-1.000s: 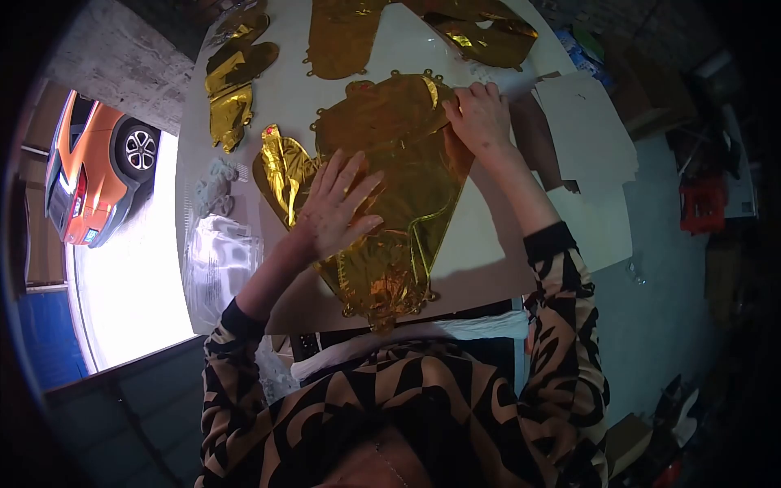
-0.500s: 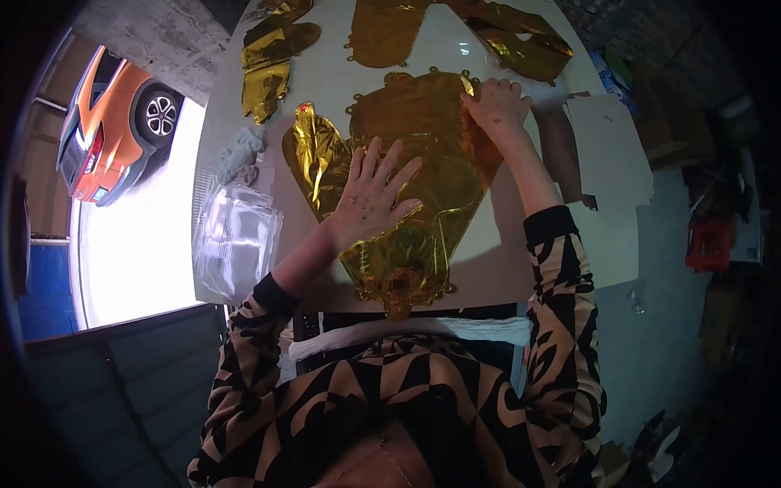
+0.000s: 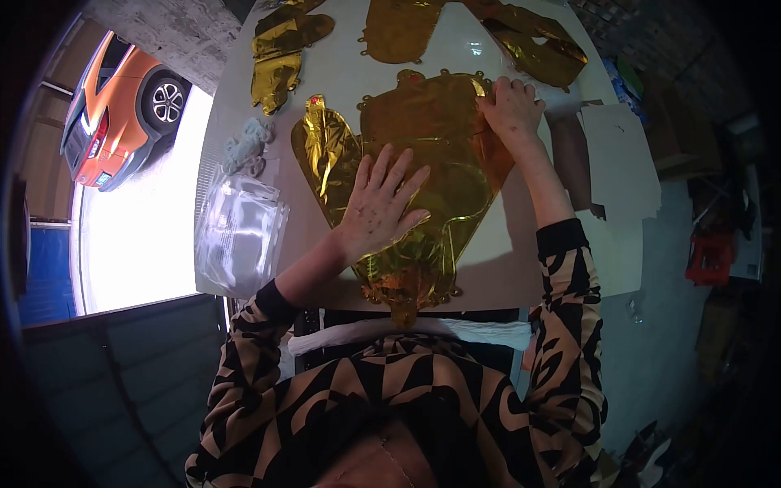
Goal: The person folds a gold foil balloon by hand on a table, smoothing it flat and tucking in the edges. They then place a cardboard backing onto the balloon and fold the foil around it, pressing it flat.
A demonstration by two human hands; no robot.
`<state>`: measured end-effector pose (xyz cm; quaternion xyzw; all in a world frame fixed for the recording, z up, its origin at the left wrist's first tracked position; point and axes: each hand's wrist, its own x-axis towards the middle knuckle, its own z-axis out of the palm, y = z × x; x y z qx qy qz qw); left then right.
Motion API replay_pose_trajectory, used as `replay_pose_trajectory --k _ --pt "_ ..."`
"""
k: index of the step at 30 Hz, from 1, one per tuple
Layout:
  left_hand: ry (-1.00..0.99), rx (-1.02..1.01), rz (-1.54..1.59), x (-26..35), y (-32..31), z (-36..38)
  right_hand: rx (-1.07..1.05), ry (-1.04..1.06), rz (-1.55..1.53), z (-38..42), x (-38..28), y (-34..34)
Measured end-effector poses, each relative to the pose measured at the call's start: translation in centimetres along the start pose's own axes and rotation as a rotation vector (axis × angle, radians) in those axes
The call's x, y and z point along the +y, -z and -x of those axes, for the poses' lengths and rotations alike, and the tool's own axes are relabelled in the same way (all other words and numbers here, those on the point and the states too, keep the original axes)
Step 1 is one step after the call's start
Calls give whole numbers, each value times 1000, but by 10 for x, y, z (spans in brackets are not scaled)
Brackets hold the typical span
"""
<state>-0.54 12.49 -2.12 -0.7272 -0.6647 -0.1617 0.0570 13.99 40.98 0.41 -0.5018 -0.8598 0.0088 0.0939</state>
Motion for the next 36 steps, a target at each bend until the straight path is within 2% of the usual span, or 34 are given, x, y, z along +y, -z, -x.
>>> replay_pose_trajectory --k 5,8,12,14,18,21,24,30,36 --pt "88 78 -2 -38 6 -21 261 297 -85 46 -1 12" --pt "119 121 96 -81 13 -45 312 523 -163 94 -4 22" --pt "185 9 269 -136 15 -75 198 639 -326 163 -18 42" --pt "68 -12 248 -161 7 -81 132 699 -375 190 -20 44" --pt "-67 76 228 -186 -8 -82 24 711 -435 226 -12 45" --pt "1 -122 156 -189 -1 -88 -3 707 -439 236 -9 45" --pt "-30 -175 99 -189 7 -94 -14 704 -440 239 -9 45" --pt "-37 -32 115 -190 -1 -90 -41 702 -470 242 -11 44" --pt "-51 -20 147 -191 0 -87 -48 700 -476 246 -10 41"
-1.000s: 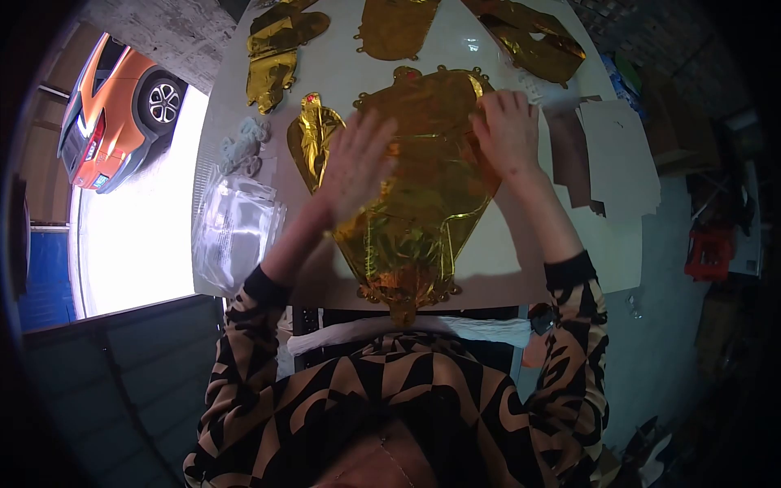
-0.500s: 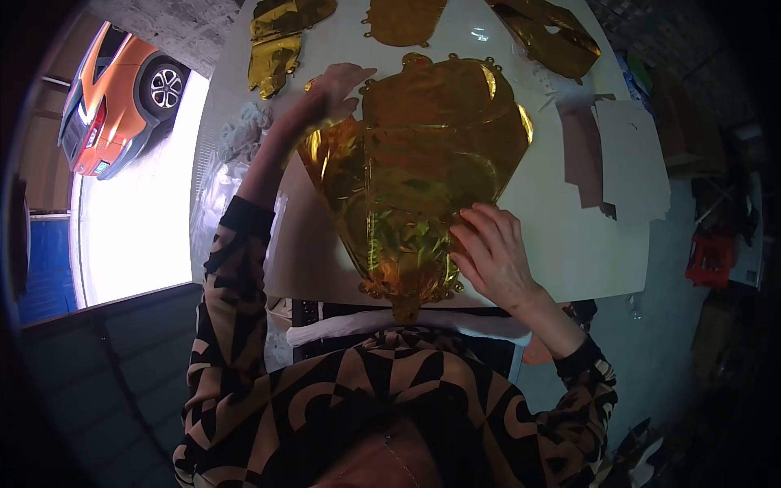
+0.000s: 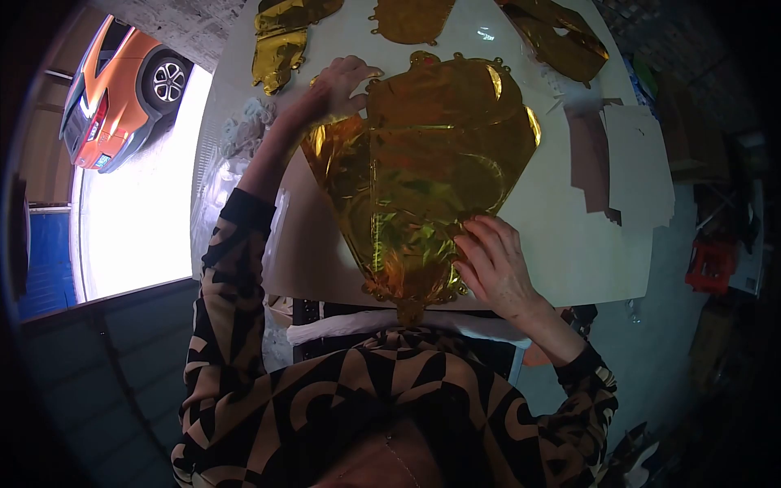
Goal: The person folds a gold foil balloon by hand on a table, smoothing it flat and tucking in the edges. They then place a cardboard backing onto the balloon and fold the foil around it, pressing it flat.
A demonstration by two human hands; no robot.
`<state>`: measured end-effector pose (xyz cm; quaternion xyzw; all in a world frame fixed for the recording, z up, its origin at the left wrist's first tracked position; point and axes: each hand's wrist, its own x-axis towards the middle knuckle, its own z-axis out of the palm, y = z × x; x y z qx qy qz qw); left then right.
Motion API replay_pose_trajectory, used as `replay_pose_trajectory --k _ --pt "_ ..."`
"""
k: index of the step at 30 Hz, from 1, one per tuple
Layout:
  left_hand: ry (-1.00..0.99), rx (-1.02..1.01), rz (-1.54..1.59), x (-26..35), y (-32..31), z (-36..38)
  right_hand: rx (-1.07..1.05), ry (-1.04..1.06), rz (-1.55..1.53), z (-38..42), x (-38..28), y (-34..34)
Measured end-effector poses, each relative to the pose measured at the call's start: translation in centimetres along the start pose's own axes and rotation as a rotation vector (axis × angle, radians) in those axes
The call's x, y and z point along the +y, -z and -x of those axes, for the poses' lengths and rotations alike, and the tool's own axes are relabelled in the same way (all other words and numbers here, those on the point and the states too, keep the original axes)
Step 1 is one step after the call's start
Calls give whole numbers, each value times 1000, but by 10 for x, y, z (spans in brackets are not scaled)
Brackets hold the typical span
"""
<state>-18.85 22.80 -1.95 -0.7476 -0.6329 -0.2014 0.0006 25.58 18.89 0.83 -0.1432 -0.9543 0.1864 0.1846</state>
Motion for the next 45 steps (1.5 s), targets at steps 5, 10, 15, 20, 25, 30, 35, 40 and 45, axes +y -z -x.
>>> replay_pose_trajectory --k 5,10,15,20,25,30,35,40,45 --pt "36 4 -32 0 -5 -4 -9 4 17 5 -2 -2" --pt "60 23 3 6 -2 -4 -16 5 23 10 -4 -4" --pt "20 71 7 2 -7 -3 -14 9 29 10 -4 -5" --pt "-91 127 12 -12 -14 -5 -12 5 64 10 -5 -8" --pt "-38 55 26 -10 -16 -10 -21 -13 75 12 -7 -12" --pt "-251 275 146 61 -10 -4 -35 -7 100 12 -6 -15" --pt "-205 208 58 104 -30 12 -57 -10 123 13 -5 -17" --pt "-184 185 3 102 -42 26 -62 4 140 12 -6 -15" --pt "-153 208 -31 108 -40 32 -49 2 130 11 -7 -17"
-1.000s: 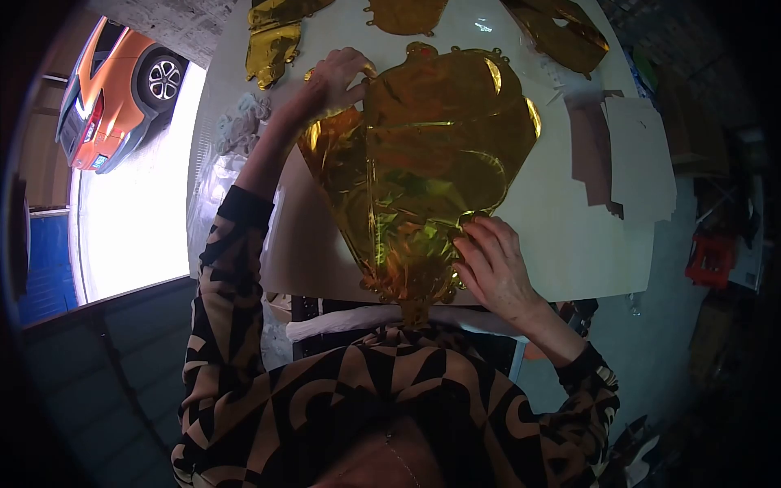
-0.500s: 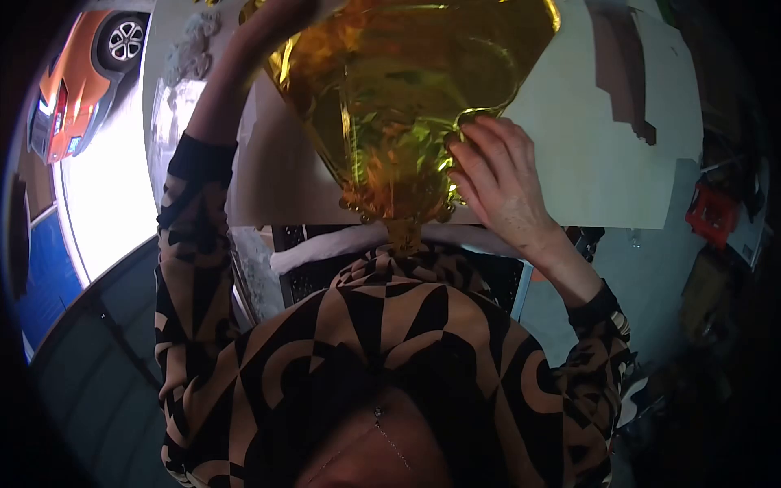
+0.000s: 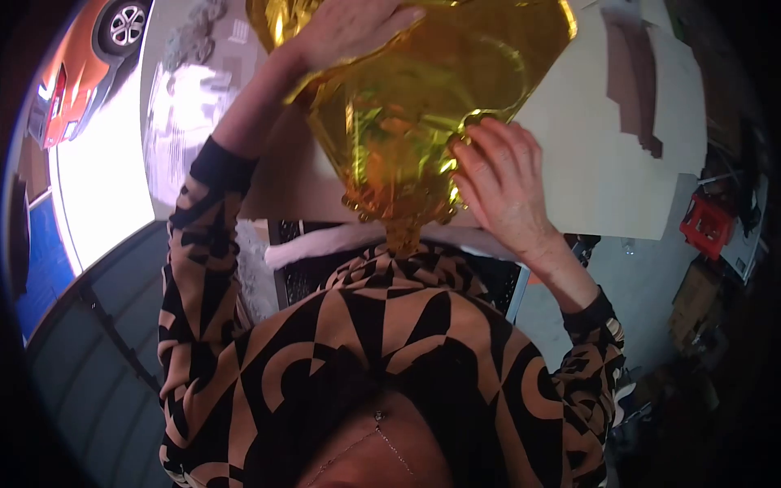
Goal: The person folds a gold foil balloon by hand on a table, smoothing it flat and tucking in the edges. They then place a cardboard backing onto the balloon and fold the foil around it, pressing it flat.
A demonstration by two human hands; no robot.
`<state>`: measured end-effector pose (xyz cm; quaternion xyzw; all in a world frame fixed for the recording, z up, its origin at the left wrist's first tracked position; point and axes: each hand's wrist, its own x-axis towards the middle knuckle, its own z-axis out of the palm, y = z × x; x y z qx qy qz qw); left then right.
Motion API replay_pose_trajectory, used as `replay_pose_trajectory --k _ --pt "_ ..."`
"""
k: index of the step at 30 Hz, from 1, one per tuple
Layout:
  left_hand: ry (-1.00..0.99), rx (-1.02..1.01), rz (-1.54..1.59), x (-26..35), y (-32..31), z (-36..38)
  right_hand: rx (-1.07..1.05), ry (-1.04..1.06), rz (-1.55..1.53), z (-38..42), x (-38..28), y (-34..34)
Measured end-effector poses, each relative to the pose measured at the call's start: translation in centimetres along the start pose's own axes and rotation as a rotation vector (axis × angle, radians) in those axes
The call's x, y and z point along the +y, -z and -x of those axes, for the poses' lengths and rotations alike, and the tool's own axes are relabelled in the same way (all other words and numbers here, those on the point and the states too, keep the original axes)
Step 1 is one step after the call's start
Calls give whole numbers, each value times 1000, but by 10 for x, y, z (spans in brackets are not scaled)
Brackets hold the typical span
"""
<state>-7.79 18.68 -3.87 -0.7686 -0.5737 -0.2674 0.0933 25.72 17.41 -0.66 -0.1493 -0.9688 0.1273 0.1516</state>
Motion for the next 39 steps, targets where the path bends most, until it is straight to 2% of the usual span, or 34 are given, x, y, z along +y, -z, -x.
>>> replay_pose_trajectory --k 2,5,6,10,15,19,26,34,39 --pt "12 -4 4 3 3 -3 5 -9 -7 -2 0 3" --pt "1 110 -90 -2 -13 -8 7 7 26 -8 3 10" --pt "29 -2 -78 -5 -16 -5 8 16 18 -10 2 14" --pt "-15 1 -4 -1 4 -7 10 84 -39 -12 -7 10" --pt "-46 97 16 -7 0 -5 -57 147 -163 -13 -37 5" --pt "-50 139 -17 -10 -1 -6 -4 202 -204 -29 -54 -3" --pt "-66 170 -34 -14 -11 -2 -3 202 -220 -48 -74 -12" --pt "-104 253 -15 -15 -16 -3 -17 217 -219 -54 -72 -20" --pt "-96 239 -8 -15 -17 -3 -17 218 -241 -53 -73 -22"
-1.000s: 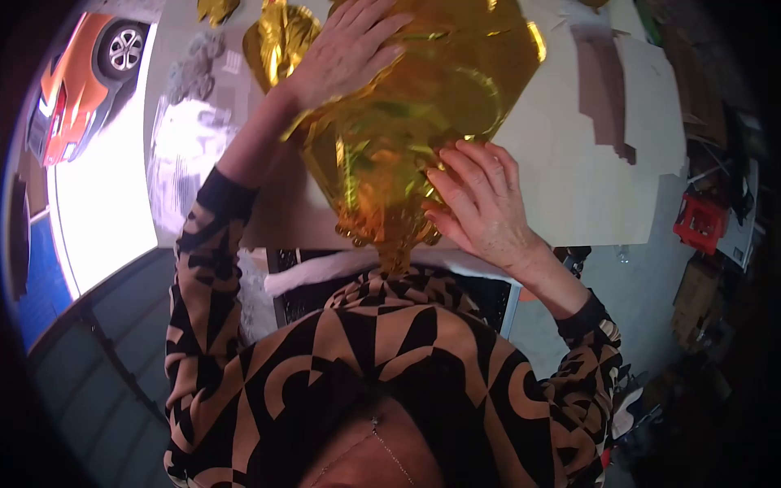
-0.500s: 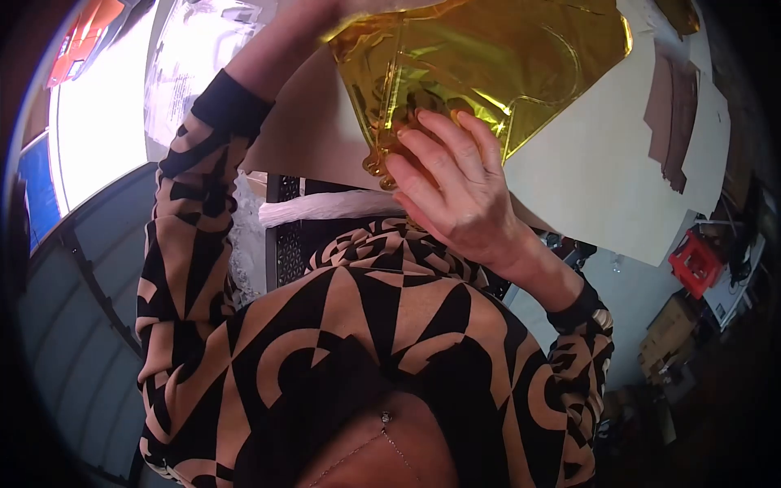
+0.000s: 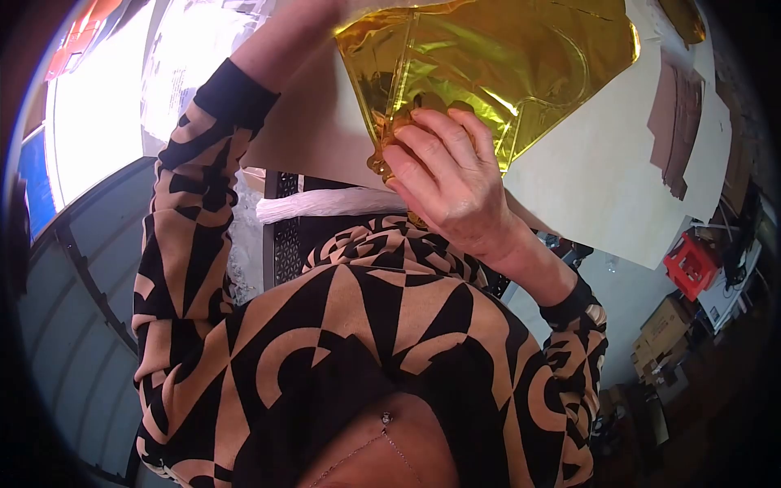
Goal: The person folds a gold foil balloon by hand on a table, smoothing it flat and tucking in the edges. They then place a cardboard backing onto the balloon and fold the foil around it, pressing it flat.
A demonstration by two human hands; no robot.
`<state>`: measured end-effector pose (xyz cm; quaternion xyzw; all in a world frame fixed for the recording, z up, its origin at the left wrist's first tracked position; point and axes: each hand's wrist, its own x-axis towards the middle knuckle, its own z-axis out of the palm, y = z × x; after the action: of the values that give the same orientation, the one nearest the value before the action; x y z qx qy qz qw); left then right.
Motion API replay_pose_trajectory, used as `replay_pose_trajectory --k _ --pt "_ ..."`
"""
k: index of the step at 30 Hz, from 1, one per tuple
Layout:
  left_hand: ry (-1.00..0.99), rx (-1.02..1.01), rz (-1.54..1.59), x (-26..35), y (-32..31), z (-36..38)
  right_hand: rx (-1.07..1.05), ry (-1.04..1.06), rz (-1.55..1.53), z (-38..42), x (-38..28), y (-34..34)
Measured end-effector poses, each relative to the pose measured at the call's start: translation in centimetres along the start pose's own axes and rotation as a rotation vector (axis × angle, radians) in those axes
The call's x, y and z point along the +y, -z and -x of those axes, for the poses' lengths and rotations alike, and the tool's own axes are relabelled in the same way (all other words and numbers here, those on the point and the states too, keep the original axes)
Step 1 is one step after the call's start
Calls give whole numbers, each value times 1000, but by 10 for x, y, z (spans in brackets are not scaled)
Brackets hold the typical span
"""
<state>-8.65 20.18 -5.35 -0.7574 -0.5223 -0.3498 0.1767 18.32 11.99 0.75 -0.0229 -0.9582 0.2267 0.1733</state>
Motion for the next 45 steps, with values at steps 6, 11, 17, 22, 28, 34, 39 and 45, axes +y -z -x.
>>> replay_pose_trajectory --k 6,11,17,22,28,34,39,45 --pt "5 6 -23 1 -4 1 1 -9 7 4 -1 3" --pt "0 4 -7 0 -5 0 29 12 19 -3 0 -6" --pt "5 -6 -6 0 -3 -1 41 27 35 -3 2 -8" --pt "11 -27 -7 3 -2 -2 63 33 52 -4 2 -11" --pt "99 -97 -58 16 12 -13 141 39 72 -2 3 -14" --pt "179 -192 -143 25 3 -20 191 25 54 -3 1 -14" --pt "224 -324 -204 28 -2 -16 196 49 45 -2 3 -14" --pt "235 -365 -218 31 -1 -19 416 -114 310 -29 91 48"
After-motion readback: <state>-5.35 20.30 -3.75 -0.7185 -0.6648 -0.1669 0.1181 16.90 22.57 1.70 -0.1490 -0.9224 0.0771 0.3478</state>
